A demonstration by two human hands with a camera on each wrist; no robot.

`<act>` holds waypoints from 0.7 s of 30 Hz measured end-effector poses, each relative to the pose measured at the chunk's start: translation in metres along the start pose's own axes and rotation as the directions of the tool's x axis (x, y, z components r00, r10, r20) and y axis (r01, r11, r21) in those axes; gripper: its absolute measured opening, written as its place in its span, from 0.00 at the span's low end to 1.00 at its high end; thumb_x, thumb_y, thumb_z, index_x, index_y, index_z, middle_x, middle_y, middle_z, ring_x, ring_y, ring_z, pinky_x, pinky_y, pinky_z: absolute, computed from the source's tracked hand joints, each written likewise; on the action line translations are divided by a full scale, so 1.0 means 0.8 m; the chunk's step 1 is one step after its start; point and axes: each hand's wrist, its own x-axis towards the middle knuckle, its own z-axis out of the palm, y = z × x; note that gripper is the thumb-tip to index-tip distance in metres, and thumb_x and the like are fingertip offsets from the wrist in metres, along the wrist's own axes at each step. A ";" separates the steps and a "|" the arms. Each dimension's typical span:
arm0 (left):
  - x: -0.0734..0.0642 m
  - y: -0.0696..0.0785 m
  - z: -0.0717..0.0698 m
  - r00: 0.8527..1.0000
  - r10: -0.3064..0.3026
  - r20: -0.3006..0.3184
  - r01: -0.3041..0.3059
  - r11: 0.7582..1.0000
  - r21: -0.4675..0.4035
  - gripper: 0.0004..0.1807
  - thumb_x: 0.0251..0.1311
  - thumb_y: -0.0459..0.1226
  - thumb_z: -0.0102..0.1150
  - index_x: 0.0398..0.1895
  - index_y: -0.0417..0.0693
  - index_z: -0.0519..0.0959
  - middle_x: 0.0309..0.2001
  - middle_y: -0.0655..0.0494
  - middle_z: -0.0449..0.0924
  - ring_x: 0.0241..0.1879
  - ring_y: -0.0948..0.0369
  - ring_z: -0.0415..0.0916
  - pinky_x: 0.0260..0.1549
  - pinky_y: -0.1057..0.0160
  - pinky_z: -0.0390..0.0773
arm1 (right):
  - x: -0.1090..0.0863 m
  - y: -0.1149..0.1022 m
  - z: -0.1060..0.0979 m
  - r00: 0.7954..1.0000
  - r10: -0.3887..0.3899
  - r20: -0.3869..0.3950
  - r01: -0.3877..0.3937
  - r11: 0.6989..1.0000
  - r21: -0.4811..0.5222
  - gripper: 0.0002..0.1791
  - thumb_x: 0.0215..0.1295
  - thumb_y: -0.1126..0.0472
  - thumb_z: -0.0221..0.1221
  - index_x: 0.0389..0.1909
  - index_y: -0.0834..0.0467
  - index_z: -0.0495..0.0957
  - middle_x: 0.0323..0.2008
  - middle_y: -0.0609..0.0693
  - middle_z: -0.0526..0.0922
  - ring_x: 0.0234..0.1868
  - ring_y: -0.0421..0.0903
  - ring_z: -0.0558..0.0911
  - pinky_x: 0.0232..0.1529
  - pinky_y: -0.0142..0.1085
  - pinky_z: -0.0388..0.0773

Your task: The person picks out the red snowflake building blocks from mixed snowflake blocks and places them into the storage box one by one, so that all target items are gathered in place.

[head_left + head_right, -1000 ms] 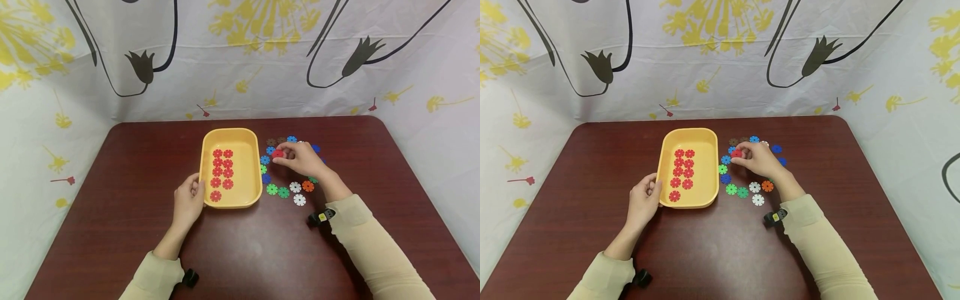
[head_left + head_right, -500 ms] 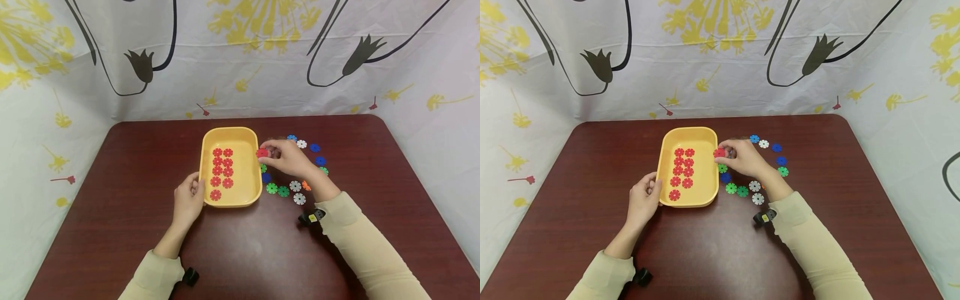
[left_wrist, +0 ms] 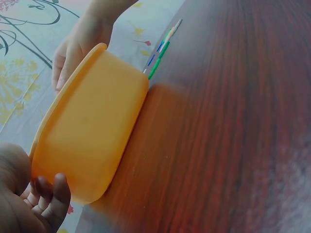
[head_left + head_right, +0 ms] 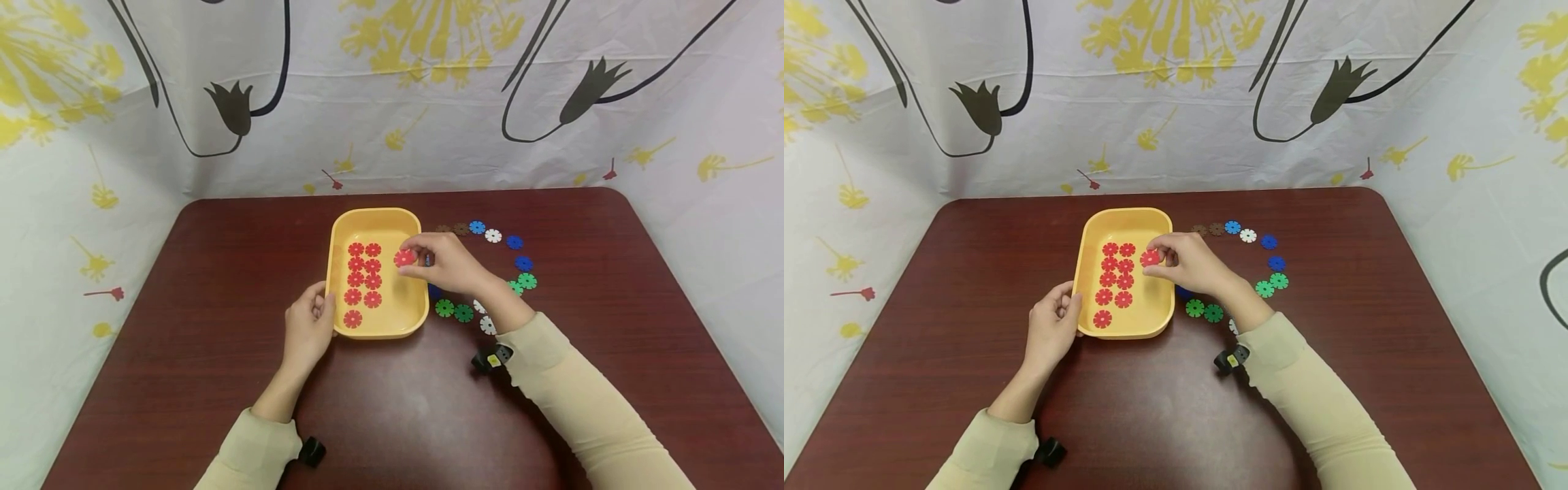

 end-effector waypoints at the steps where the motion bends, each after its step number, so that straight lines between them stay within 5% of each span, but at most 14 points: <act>1: 0.000 0.000 0.000 1.000 0.001 0.000 -0.001 1.000 -0.002 0.18 0.72 0.34 0.54 0.60 0.33 0.77 0.21 0.51 0.74 0.14 0.58 0.76 0.13 0.63 0.77 | 0.001 -0.001 0.002 1.000 -0.001 0.005 0.001 1.000 0.004 0.16 0.60 0.58 0.72 0.46 0.61 0.84 0.30 0.47 0.81 0.29 0.41 0.78 0.32 0.36 0.79; 12: 0.000 -0.001 0.000 1.000 0.005 -0.004 -0.005 1.000 -0.010 0.17 0.73 0.35 0.54 0.59 0.34 0.78 0.21 0.51 0.75 0.14 0.58 0.76 0.13 0.63 0.77 | 0.011 -0.014 0.022 0.998 -0.030 0.063 0.030 1.000 0.005 0.19 0.59 0.56 0.73 0.47 0.62 0.84 0.32 0.48 0.82 0.35 0.43 0.78 0.37 0.47 0.79; 21: 0.000 -0.001 0.000 1.000 0.006 -0.002 -0.006 1.000 -0.006 0.18 0.73 0.35 0.54 0.60 0.35 0.78 0.21 0.51 0.75 0.14 0.58 0.75 0.13 0.63 0.76 | 0.022 -0.025 0.036 0.984 -0.053 0.172 0.058 0.998 -0.023 0.20 0.60 0.57 0.73 0.48 0.64 0.84 0.35 0.50 0.85 0.31 0.42 0.79 0.35 0.40 0.79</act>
